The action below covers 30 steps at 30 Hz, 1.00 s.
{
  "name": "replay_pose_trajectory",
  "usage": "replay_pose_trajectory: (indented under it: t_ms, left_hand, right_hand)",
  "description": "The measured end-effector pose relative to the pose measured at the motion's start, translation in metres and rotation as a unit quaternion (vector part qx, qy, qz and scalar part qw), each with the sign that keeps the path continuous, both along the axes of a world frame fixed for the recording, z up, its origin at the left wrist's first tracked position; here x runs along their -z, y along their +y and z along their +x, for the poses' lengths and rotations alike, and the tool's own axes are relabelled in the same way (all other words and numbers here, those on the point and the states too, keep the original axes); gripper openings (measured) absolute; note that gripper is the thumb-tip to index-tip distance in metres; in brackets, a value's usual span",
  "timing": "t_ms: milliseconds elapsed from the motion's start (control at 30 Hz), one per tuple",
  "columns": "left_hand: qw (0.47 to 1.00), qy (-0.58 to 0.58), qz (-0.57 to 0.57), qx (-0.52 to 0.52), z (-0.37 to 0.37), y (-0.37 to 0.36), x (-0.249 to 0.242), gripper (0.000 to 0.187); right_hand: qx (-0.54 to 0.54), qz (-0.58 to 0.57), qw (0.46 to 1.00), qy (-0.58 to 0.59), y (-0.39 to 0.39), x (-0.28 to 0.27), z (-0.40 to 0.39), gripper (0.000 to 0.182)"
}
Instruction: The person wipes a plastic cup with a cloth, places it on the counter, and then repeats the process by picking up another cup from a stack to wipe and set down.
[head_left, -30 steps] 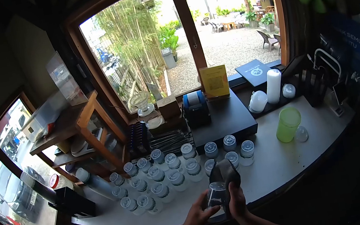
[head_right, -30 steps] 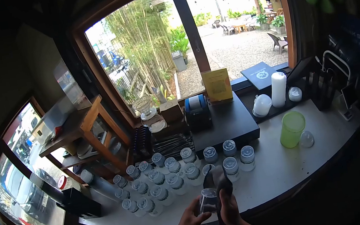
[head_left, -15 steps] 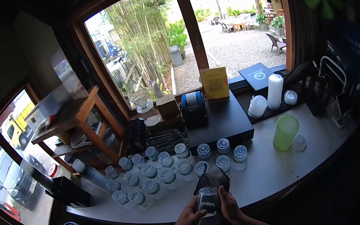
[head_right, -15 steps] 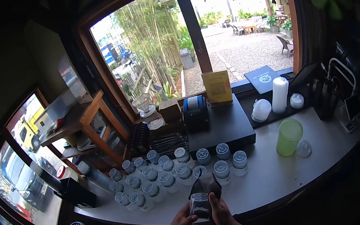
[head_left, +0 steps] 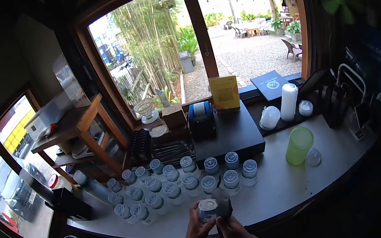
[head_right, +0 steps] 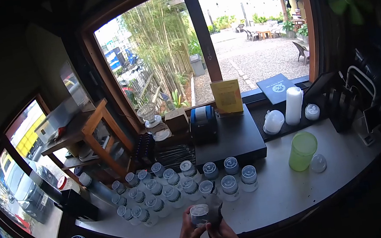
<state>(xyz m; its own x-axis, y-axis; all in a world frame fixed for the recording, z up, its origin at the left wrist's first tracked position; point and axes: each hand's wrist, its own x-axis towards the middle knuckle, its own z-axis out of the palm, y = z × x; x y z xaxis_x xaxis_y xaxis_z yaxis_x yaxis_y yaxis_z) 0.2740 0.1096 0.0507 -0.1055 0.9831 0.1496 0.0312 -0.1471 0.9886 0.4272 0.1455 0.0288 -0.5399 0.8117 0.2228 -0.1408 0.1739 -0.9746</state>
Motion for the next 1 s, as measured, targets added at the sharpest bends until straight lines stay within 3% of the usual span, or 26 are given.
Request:
replay_pose_trajectory:
  t_ms: [133,200,267,300,333,400,433,467,533,600,667,733,800,833,900,967,1000]
  left_hand:
    - [0.996,-0.052,0.038,-0.057,-0.008,0.008,0.024,0.081]
    - [0.998,-0.029,0.038,-0.031,-0.005,0.004,0.03,0.076]
    - [0.997,-0.045,-0.055,0.02,0.006,-0.004,0.013,0.07]
    - [0.997,0.045,-0.051,0.034,0.006,-0.005,0.012,0.068]
    - [0.996,0.061,-0.057,0.025,0.01,-0.007,0.007,0.068]
    - [0.993,0.093,-0.066,0.007,0.018,-0.008,-0.003,0.069]
    - [0.974,0.227,-0.002,-0.025,0.016,-0.004,0.003,0.071]
    - [0.984,0.171,0.01,-0.059,0.012,-0.001,0.006,0.072]
    - [0.99,0.058,0.034,-0.125,0.005,0.004,0.004,0.074]
    - [0.982,-0.03,0.041,-0.184,-0.001,0.008,0.007,0.076]
    - [0.981,0.038,0.076,-0.177,-0.001,0.005,0.017,0.073]
    - [0.986,0.117,0.005,-0.119,0.011,-0.008,-0.004,0.067]
    - [0.988,0.138,0.018,-0.067,0.022,-0.015,-0.017,0.065]
    - [0.986,0.145,0.032,-0.074,0.026,-0.017,-0.015,0.069]
    - [0.979,0.16,0.078,-0.097,0.028,-0.016,-0.01,0.075]
    - [0.967,0.172,0.138,-0.131,0.021,-0.009,0.002,0.08]
    - [0.974,0.085,0.153,-0.147,0.015,-0.001,0.014,0.081]
  right_hand:
    - [-0.006,0.092,0.992,-0.082,-0.012,0.002,0.005,0.052]
    - [-0.006,-0.067,0.998,0.02,-0.007,-0.009,0.007,0.051]
    - [0.025,-0.183,0.974,0.128,0.012,0.004,0.005,0.053]
    - [0.063,-0.221,0.972,0.055,0.021,0.001,0.01,0.057]
    - [0.097,-0.284,0.951,0.07,0.022,-0.017,0.011,0.056]
    - [0.114,-0.196,0.973,0.04,0.012,-0.02,0.007,0.055]
    - [0.068,-0.229,0.97,0.053,0.006,-0.006,0.004,0.06]
    - [-0.021,-0.261,0.964,0.05,0.003,0.013,0.005,0.06]
    - [-0.035,-0.061,0.996,0.047,-0.01,0.003,-0.003,0.062]
    - [-0.043,0.05,0.998,-0.016,-0.012,0.014,-0.004,0.062]
    - [-0.028,0.121,0.992,-0.035,-0.007,0.004,-0.006,0.062]
    - [0.029,-0.04,0.995,0.091,0.008,0.009,-0.018,0.055]
    - [0.05,-0.304,0.95,0.04,0.021,-0.012,0.0,0.055]
    - [0.114,-0.272,0.955,0.029,0.021,-0.014,-0.002,0.057]
    - [0.03,-0.248,0.968,-0.012,0.012,0.01,0.007,0.057]
    - [-0.003,-0.169,0.981,0.099,-0.008,-0.019,0.008,0.061]
    - [-0.052,-0.126,0.988,0.072,-0.014,-0.009,0.009,0.063]
